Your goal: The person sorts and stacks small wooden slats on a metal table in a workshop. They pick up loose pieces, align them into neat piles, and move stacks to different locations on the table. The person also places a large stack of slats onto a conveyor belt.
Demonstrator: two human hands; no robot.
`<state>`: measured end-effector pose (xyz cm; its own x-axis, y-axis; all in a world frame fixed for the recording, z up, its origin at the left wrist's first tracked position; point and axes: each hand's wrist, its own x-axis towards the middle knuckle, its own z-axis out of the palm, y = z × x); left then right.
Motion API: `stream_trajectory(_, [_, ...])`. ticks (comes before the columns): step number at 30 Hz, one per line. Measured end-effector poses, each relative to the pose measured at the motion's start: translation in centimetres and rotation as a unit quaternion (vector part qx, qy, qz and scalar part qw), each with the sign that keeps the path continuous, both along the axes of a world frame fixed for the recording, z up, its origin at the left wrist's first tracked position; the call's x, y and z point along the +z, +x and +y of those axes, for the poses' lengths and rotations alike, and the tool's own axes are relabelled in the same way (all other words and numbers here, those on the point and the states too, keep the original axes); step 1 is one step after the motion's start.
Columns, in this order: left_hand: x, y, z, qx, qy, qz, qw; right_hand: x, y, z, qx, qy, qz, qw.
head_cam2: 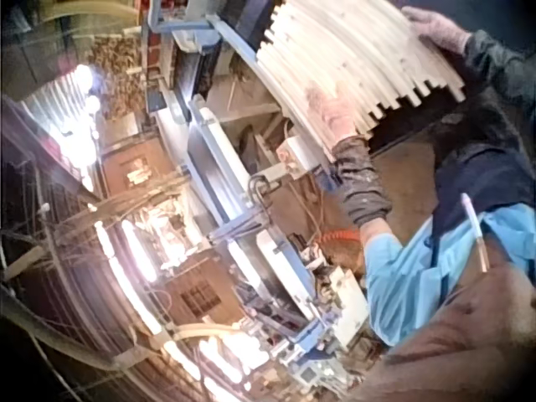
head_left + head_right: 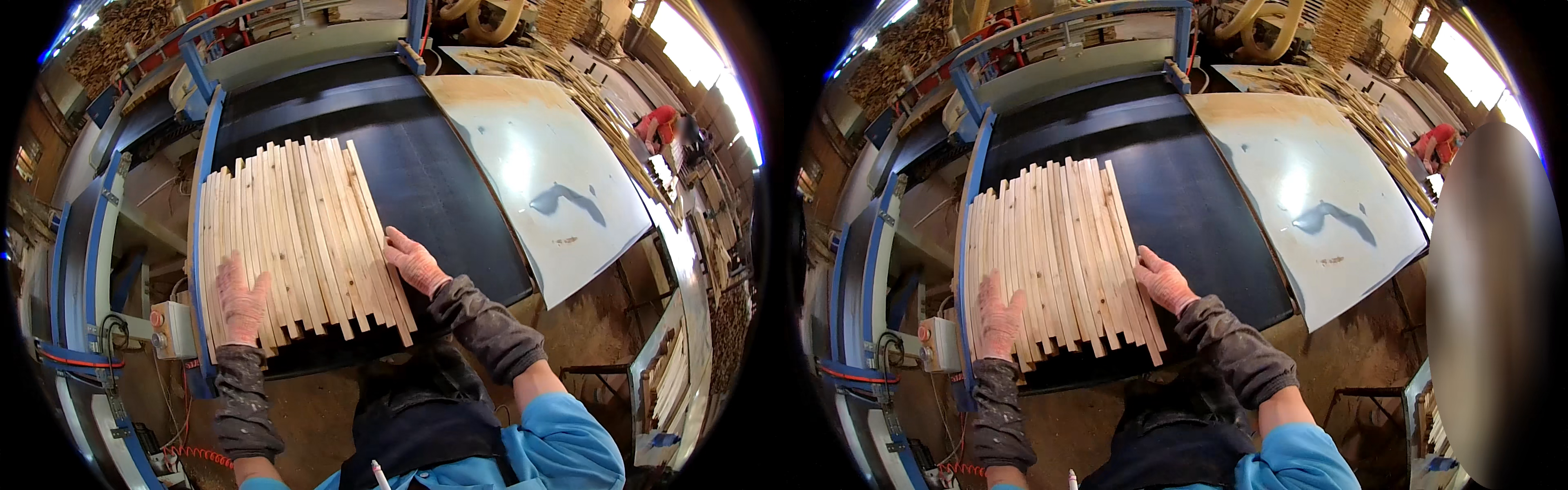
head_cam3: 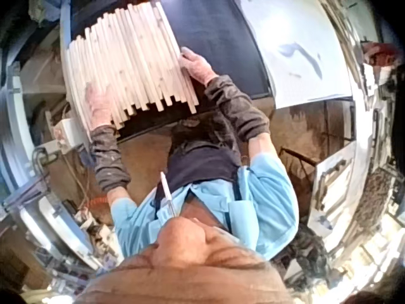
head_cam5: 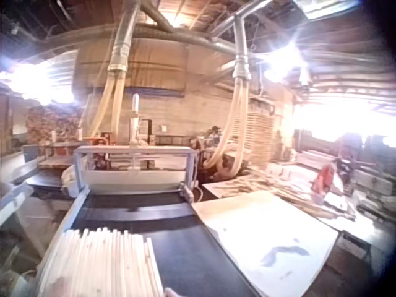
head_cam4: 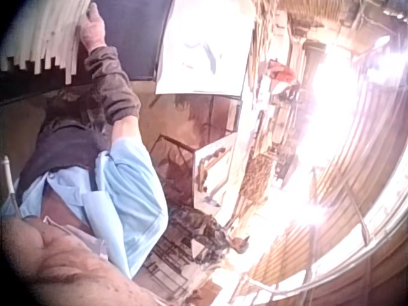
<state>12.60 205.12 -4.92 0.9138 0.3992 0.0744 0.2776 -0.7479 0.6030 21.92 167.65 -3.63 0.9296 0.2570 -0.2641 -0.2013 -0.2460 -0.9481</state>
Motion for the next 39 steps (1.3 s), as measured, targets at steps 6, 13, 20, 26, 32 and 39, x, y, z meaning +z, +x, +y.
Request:
stream_trajectory(6, [7.2, -2.2, -17.4, -0.218, -0.38, -0.116, 0.891, 2.0, -4.4, -5.2, 0.048, 0.143, -0.02, 0.988])
stream_trajectory(13, [10.9, -6.3, -34.1, -0.471, -0.635, 0.046, 0.61, 4.9, -15.5, -16.8, 0.145, 0.188, -0.012, 0.971])
stream_trajectory(20, [10.8, -8.0, -53.1, -0.585, -0.525, 0.268, 0.557, 1.4, -30.4, -39.4, -0.159, 0.137, 0.138, 0.968])
stream_trajectory(26, [11.7, -10.9, -69.1, -0.618, -0.444, 0.395, 0.514, -4.4, -43.9, -52.2, -0.407, 0.192, 0.092, 0.888])
stream_trajectory(32, [11.8, -13.5, -81.2, -0.627, -0.368, 0.504, 0.467, -2.9, -48.6, -58.1, -0.55, 0.328, 0.121, 0.758])
stream_trajectory(39, [11.4, -10.9, -92.9, -0.655, -0.309, 0.54, 0.429, -3.0, -49.1, -63.1, -0.608, 0.34, 0.145, 0.703])
